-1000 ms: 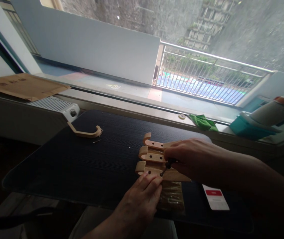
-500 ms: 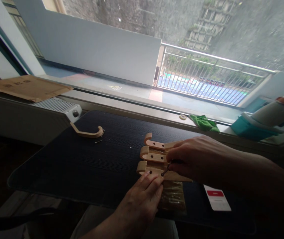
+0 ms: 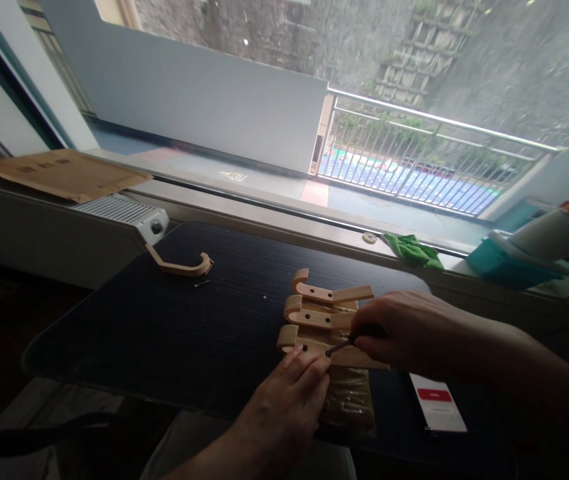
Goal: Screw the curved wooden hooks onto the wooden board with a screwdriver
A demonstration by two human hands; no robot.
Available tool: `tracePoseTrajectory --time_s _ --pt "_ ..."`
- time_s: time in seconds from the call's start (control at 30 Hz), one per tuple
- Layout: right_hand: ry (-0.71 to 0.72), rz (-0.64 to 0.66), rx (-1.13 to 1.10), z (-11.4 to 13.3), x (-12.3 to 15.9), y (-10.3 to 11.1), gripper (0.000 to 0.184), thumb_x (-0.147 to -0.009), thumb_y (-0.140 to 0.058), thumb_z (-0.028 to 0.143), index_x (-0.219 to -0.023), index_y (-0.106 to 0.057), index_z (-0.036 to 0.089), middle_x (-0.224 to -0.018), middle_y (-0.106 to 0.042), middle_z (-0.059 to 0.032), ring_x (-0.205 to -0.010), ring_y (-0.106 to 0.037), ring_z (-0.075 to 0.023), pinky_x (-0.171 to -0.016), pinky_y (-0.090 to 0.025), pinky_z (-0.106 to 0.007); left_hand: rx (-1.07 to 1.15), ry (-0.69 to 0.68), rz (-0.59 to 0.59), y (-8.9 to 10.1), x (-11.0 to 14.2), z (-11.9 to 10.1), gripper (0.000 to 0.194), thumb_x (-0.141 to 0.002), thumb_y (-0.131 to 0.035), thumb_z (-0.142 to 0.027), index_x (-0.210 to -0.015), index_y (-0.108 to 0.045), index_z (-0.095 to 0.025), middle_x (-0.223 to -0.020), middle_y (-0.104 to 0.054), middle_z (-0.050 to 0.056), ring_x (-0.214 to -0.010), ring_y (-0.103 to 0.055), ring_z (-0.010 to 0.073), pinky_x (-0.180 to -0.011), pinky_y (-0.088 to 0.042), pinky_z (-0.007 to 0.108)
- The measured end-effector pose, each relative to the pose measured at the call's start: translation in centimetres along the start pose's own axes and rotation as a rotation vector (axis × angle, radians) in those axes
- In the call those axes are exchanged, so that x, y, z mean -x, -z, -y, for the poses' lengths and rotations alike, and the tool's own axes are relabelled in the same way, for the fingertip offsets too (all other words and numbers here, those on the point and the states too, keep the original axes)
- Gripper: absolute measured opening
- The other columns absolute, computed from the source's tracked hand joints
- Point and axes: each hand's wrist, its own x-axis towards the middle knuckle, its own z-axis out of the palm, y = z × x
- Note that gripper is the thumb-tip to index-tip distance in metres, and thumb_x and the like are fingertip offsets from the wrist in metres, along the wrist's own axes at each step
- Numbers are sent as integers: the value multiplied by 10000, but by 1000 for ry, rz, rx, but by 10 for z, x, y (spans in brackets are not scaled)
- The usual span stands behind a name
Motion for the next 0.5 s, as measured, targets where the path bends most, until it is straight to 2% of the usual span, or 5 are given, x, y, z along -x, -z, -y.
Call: tracePoseTrajectory --time_s 0.1,0.17,0.23,0.33,0.5 --pt "-78 -41 109 0 14 -11 208 -843 -470 229 -709 -629 214 -653 -644 15 -583 -578 -133 -520 -294 -260 -4 -6 -8 0 1 0 374 -843 -477 -169 -1212 -477 -102 -1312 -483 106 -1229 -409 252 -1080 -330 435" --pt "-124 -155 114 1 25 -26 190 -872 -452 278 -839 -636 243 -699 -663 18 -605 -613 -151 -517 -330 -263 0 -6 -22 -1 3 1 377 -837 -476 -150 -1212 -480 -107 -1318 -479 103 -1237 -404 256 -1077 -339 436" --pt "-157 -264 113 2 35 -47 231 -900 -408 265 -1027 -600 236 -796 -688 -4 -639 -640 -160 -529 -394 -264 5 -5 -49 -4 4 1 366 -833 -468 -133 -1197 -490 -103 -1310 -485 108 -1238 -405 261 -1068 -355 438" --pt "-78 -388 94 5 46 -82 326 -900 -368 174 -1191 -515 181 -887 -695 -41 -669 -658 -142 -542 -466 -237 20 12 -108 -7 4 0 339 -832 -450 -103 -1166 -508 -103 -1269 -510 109 -1225 -421 254 -1055 -378 433" --pt "-72 -554 97 6 50 -136 371 -918 -357 180 -1265 -487 155 -852 -691 -57 -616 -651 -140 -499 -489 -222 18 14 -149 -10 4 0 337 -842 -438 -81 -1172 -505 -106 -1232 -535 100 -1205 -448 231 -1056 -386 414"
